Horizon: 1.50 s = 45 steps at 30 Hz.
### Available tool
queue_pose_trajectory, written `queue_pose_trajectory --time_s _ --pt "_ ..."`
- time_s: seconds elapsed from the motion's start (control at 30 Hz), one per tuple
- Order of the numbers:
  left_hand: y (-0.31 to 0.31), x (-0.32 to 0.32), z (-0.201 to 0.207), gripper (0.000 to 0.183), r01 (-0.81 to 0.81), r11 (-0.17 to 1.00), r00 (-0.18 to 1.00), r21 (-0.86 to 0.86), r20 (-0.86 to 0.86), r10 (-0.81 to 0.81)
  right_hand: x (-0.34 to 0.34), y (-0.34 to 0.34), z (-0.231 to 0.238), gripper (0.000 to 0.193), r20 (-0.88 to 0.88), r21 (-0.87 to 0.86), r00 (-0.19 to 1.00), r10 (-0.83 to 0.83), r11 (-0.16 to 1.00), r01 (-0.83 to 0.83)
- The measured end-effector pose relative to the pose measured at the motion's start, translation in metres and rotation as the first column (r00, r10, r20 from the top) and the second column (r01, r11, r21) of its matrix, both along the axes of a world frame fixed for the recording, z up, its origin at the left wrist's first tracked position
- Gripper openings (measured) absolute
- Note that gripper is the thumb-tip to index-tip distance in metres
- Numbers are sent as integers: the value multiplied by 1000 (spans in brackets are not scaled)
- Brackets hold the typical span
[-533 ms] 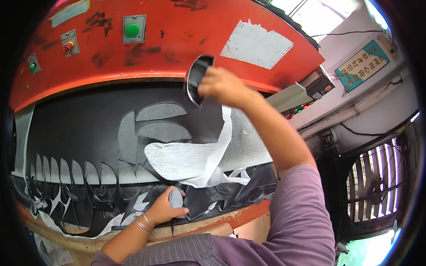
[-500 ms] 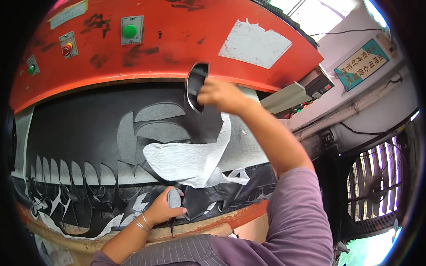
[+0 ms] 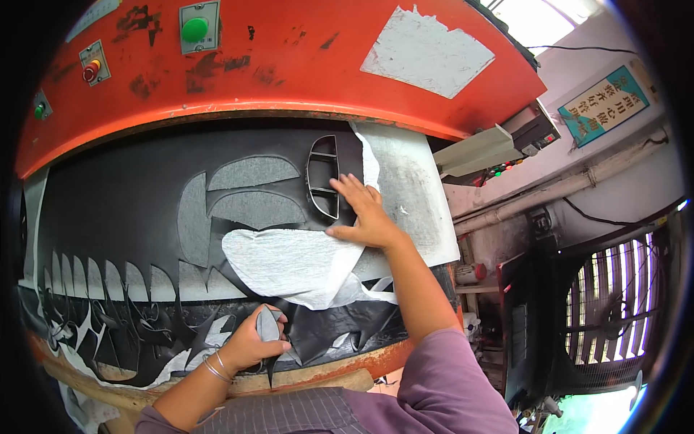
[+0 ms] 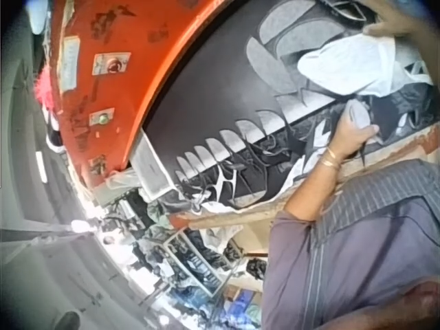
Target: Operating an industrial die-cutting press to cut shoe components from a sheet of material.
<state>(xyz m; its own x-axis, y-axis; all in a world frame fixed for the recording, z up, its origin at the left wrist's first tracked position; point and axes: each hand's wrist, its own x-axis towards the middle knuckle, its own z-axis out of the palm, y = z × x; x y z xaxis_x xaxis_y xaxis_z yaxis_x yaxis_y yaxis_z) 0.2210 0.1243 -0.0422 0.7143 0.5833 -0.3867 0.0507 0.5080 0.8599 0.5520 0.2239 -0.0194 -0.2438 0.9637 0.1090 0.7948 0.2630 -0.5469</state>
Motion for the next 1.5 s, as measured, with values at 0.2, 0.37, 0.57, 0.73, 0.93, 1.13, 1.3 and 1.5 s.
queue_pose_trajectory --time_s 0.2,0.37,0.57,0.73,0.93,1.13,1.3,1.5 --pt "-5 -1 -5 54 -19 998 1000 -52 8 20 -2 -1 -5 80 44 -46 999 14 999 -12" --pt "-4 -2 -7 57 -8 998 1000 -68 11 9 -3 -4 -9 79 49 -13 999 -21 1000 22" --pt "-2 -1 -4 56 -24 993 1000 -113 8 25 -6 -1 -12 77 75 37 997 -31 999 28" --pt "0 -2 -4 52 -41 985 999 -169 16 44 -7 -1 -12 75 81 62 996 -41 997 36" --pt "1 -5 -5 46 -121 935 983 -333 87 159 -13 2 -12 74 62 76 997 -52 996 47" --pt "-1 -3 -5 44 -130 934 982 -334 86 167 -11 1 -10 74 75 81 996 -55 996 49" --pt "-4 -4 5 41 -185 922 963 -341 122 239 -13 -2 -6 74 120 41 992 -44 998 39" --pt "19 -51 41 26 -392 696 623 -602 383 682 -30 -15 15 83 179 5 981 -76 997 77"
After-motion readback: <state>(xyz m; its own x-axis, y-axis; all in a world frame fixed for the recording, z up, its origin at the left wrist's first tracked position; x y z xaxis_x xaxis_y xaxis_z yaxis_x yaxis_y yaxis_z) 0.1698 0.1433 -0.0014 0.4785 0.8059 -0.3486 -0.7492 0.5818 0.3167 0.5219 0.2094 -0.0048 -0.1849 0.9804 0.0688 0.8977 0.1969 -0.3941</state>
